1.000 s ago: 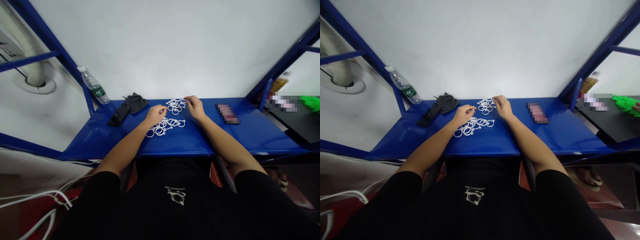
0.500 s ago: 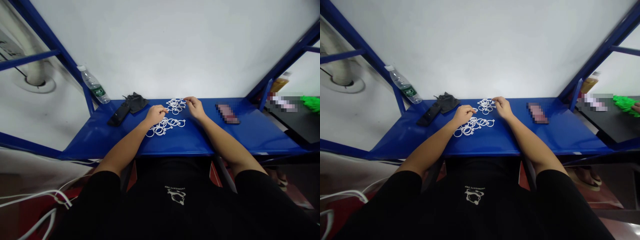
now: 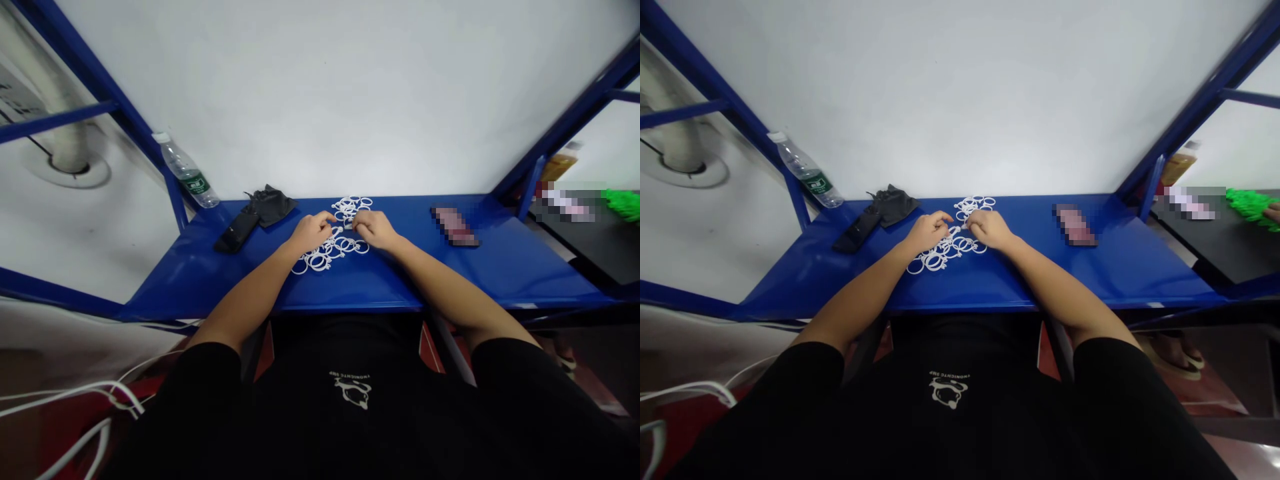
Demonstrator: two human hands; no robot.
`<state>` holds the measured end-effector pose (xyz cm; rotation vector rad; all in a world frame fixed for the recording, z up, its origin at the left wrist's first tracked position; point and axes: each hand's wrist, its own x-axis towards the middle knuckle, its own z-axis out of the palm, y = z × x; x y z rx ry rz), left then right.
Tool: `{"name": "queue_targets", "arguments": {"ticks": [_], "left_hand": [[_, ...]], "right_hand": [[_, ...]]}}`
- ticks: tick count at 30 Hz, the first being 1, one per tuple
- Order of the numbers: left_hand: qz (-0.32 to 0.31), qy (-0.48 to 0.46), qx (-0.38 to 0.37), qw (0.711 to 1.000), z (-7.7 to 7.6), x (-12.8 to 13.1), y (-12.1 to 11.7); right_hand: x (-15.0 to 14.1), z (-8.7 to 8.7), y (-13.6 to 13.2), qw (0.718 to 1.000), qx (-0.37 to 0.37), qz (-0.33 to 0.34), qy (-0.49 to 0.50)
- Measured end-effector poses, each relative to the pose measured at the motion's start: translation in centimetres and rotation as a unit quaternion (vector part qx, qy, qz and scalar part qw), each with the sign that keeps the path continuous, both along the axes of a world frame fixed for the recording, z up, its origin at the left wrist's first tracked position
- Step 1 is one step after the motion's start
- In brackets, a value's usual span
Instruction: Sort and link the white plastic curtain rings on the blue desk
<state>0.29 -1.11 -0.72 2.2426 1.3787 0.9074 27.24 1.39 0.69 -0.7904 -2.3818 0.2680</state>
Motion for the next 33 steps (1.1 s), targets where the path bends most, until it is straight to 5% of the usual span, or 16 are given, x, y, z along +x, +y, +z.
{"name": "queue_targets", "arguments": {"ticks": [4, 11, 14, 19, 33], "left_hand": [[0.014, 0.025, 0.016, 0.999, -0.1, 0.1, 0.2], [0.004, 0.055, 0.068, 0.996, 0.1, 0.0, 0.6], [-0.034, 0.079, 0.031, 0.996, 0.0, 0.1, 0.8], [-0.052, 0.124, -0.048, 0.99, -0.1, 1.0, 1.3], [0.045, 0.128, -0.031, 0.99, -0.4, -0.2, 1.9]], "right_hand": [[-1.2, -0.4, -1.1, 0.996, 0.006, 0.067, -0.055], [-0.5, -0.3, -0.6, 1.0, 0.014, 0.006, -0.019], [0.2, -1.0, 1.4, 0.999, -0.006, -0.039, -0.017], [0.9, -2.4, 4.1, 0.997, -0.04, -0.003, -0.068], [1.7, -1.7, 3.3, 0.995, -0.069, -0.061, -0.033]]}}
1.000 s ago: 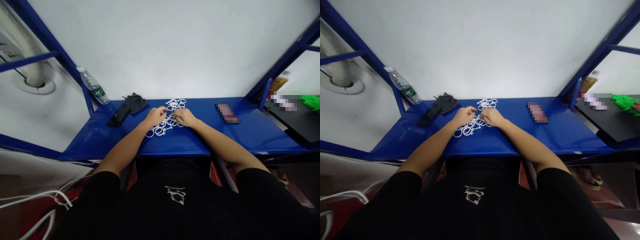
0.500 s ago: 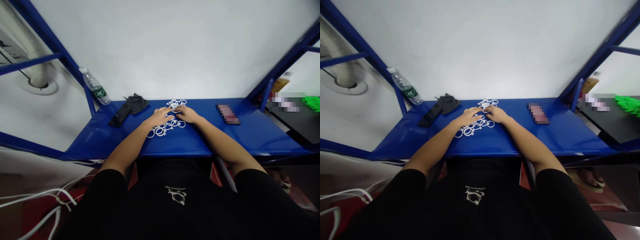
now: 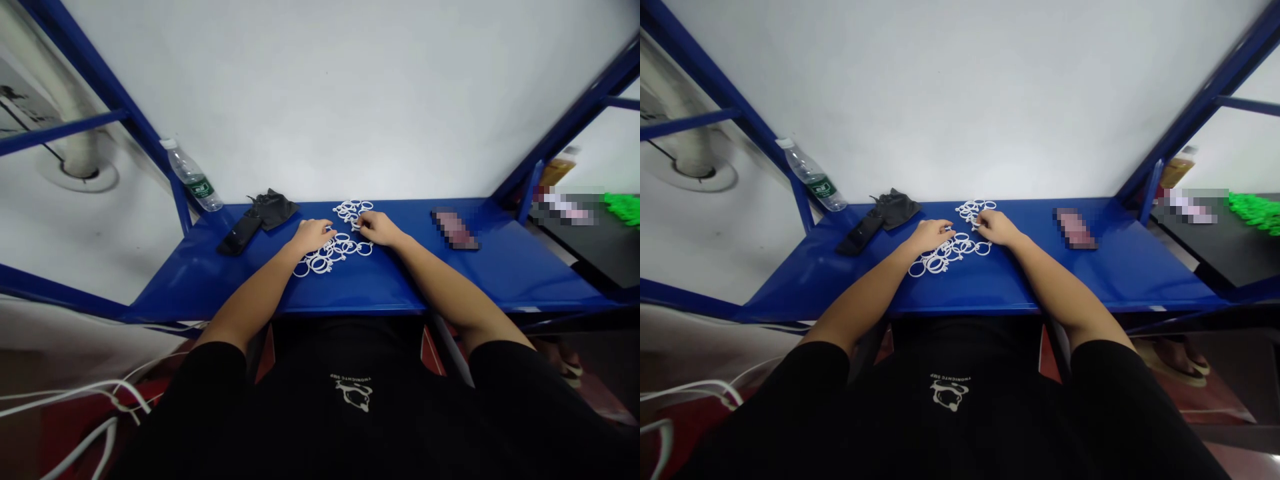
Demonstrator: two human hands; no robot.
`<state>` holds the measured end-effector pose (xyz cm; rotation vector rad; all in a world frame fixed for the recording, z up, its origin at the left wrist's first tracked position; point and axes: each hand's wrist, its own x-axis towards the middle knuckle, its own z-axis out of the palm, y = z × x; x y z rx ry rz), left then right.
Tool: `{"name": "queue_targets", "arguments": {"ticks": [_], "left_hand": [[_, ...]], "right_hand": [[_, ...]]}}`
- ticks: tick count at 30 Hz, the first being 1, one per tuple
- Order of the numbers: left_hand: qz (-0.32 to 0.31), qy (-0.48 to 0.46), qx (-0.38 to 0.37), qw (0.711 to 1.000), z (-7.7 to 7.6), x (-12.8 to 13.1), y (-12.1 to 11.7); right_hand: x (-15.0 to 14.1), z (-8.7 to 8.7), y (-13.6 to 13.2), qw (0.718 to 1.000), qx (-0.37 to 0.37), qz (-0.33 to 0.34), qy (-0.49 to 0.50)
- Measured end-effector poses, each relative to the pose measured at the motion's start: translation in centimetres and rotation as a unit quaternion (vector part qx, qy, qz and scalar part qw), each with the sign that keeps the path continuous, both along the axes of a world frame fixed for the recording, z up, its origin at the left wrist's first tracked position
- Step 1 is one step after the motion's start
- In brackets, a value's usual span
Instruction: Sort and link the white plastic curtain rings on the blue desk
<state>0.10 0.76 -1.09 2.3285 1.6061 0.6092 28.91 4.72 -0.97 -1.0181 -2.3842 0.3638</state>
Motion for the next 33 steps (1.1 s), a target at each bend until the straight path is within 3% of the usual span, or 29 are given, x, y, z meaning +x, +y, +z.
{"name": "queue_targets", "arguments": {"ticks": [5, 10, 15, 23, 28, 33], "left_hand": [[0.031, 0.012, -0.005, 0.999, -0.2, -0.1, 0.2], [0.064, 0.065, -0.053, 0.994, 1.5, 0.7, -1.2], [0.065, 0.05, -0.028, 0.996, 2.3, 1.0, -1.9], [0.009, 0.056, 0.007, 0.998, 0.8, 0.5, -1.2], [0.017, -0.023, 0.065, 0.997, 0.1, 0.4, -0.9], [0.043, -0.058, 0.092, 0.993, 0.3, 0.6, -0.9]], "right_hand": [[0.0, 0.5, -0.7, 0.997, 0.0, -0.076, 0.01], [0.2, 0.7, -0.7, 0.988, 0.024, -0.151, -0.025], [0.3, 0.4, -0.5, 0.987, 0.046, -0.153, 0.015], [0.3, -0.3, -0.1, 0.982, 0.069, -0.151, 0.089], [0.5, -0.5, 0.2, 0.975, 0.061, -0.15, 0.151], [0.4, -0.4, 0.2, 0.98, 0.059, -0.127, 0.142]]}}
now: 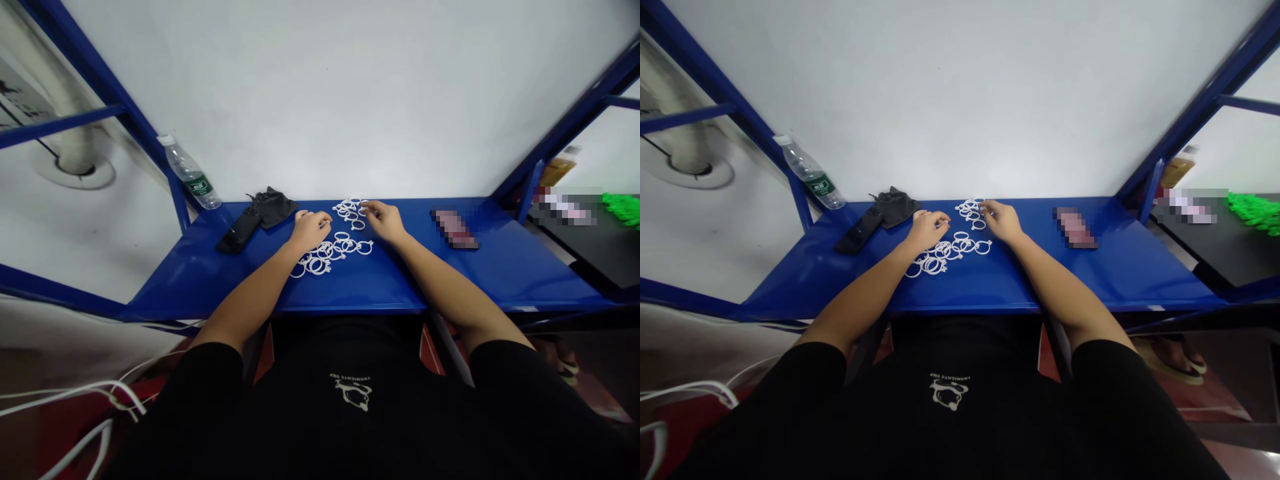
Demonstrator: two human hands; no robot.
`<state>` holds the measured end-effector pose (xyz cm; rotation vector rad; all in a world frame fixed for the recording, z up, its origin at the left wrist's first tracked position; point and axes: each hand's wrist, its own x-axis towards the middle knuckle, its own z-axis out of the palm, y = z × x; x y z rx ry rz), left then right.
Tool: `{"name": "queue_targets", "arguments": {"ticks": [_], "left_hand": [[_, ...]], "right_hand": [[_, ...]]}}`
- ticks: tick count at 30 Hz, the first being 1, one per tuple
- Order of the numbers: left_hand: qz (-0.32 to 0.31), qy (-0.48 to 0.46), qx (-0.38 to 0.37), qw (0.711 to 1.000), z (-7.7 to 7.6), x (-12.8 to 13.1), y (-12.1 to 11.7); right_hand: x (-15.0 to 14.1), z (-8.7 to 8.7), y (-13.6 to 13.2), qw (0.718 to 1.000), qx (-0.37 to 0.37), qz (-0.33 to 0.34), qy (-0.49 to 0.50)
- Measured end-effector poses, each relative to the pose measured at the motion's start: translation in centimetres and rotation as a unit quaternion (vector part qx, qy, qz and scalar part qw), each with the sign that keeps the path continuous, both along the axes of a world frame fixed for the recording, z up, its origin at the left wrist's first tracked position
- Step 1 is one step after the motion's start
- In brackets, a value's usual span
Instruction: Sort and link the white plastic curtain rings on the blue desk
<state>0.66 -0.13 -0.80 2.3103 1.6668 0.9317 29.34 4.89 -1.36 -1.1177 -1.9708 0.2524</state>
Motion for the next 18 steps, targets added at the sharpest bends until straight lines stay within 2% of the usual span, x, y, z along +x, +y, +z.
{"name": "queue_targets", "arguments": {"ticks": [5, 18], "left_hand": [[0.009, 0.003, 0.018, 1.0, 0.44, -0.03, -0.1], [-0.017, -0.005, 0.033, 0.999, 0.29, -0.19, -0.11]], "right_hand": [[-0.24, 0.42, -0.52, 1.0, 0.0, 0.005, 0.002], [-0.27, 0.69, -0.73, 1.0, -0.011, 0.027, 0.01]]}}
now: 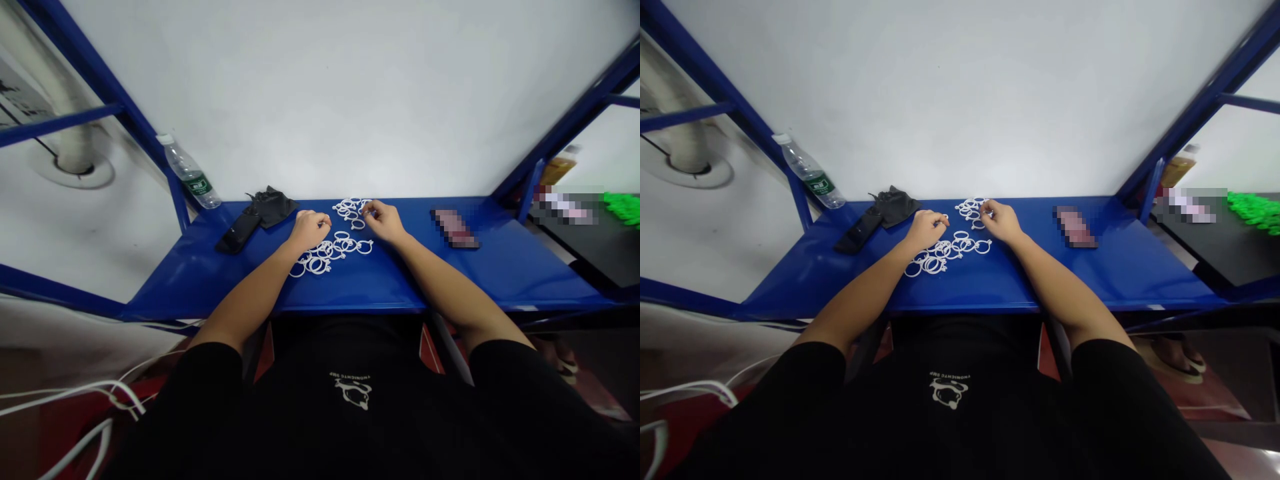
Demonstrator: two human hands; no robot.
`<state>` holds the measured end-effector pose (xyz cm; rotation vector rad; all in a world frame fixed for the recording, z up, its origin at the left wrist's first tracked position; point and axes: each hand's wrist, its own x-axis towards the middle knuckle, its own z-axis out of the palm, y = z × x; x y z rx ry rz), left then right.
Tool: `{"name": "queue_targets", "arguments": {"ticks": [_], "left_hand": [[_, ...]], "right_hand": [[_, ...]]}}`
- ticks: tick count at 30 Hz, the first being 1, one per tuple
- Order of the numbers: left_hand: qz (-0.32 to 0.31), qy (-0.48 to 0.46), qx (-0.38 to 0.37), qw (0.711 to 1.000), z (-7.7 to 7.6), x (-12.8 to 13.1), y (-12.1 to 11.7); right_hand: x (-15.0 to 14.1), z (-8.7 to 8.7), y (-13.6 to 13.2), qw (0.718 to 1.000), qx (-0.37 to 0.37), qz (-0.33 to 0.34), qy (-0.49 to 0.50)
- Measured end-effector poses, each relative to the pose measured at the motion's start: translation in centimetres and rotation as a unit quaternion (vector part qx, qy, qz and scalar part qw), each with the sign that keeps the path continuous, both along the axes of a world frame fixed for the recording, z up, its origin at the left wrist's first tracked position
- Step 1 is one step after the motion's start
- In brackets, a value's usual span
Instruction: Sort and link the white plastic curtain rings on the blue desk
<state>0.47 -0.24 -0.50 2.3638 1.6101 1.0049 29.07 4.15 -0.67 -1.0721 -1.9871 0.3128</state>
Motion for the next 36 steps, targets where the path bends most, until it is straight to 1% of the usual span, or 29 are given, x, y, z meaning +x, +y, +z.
{"name": "queue_targets", "arguments": {"ticks": [7, 13, 15, 22, 26, 28, 32, 36], "left_hand": [[-0.002, -0.006, -0.007, 1.0, 0.5, 0.2, -0.5], [-0.007, 0.004, -0.015, 1.0, 0.5, 0.1, -0.4], [-0.018, 0.008, -0.014, 1.0, 0.5, 0.0, -0.4], [-0.084, 0.021, -0.012, 0.996, 0.6, 0.1, -0.5], [-0.103, 0.032, -0.015, 0.994, 0.4, -0.1, -0.4], [-0.108, 0.037, -0.014, 0.993, 0.3, -0.1, -0.3], [-0.123, 0.048, -0.011, 0.991, 0.0, -0.1, -0.2], [-0.119, 0.053, -0.011, 0.991, -0.4, -0.2, 0.0]], "right_hand": [[-0.1, 0.2, -0.2, 1.0, 0.009, -0.007, -0.007], [-0.4, 0.1, -0.7, 0.999, 0.022, 0.038, -0.028], [-0.5, 0.1, -0.8, 0.998, 0.024, 0.043, -0.036], [-0.4, 0.4, -0.8, 0.998, 0.024, 0.029, -0.042], [-0.8, 0.6, -1.0, 0.997, 0.028, 0.038, -0.053], [-1.1, 0.5, -1.3, 0.996, 0.033, 0.057, -0.067], [-1.9, 0.5, -2.1, 0.985, 0.042, 0.121, -0.114], [-2.7, 0.7, -3.5, 0.973, 0.03, 0.16, -0.164]]}}
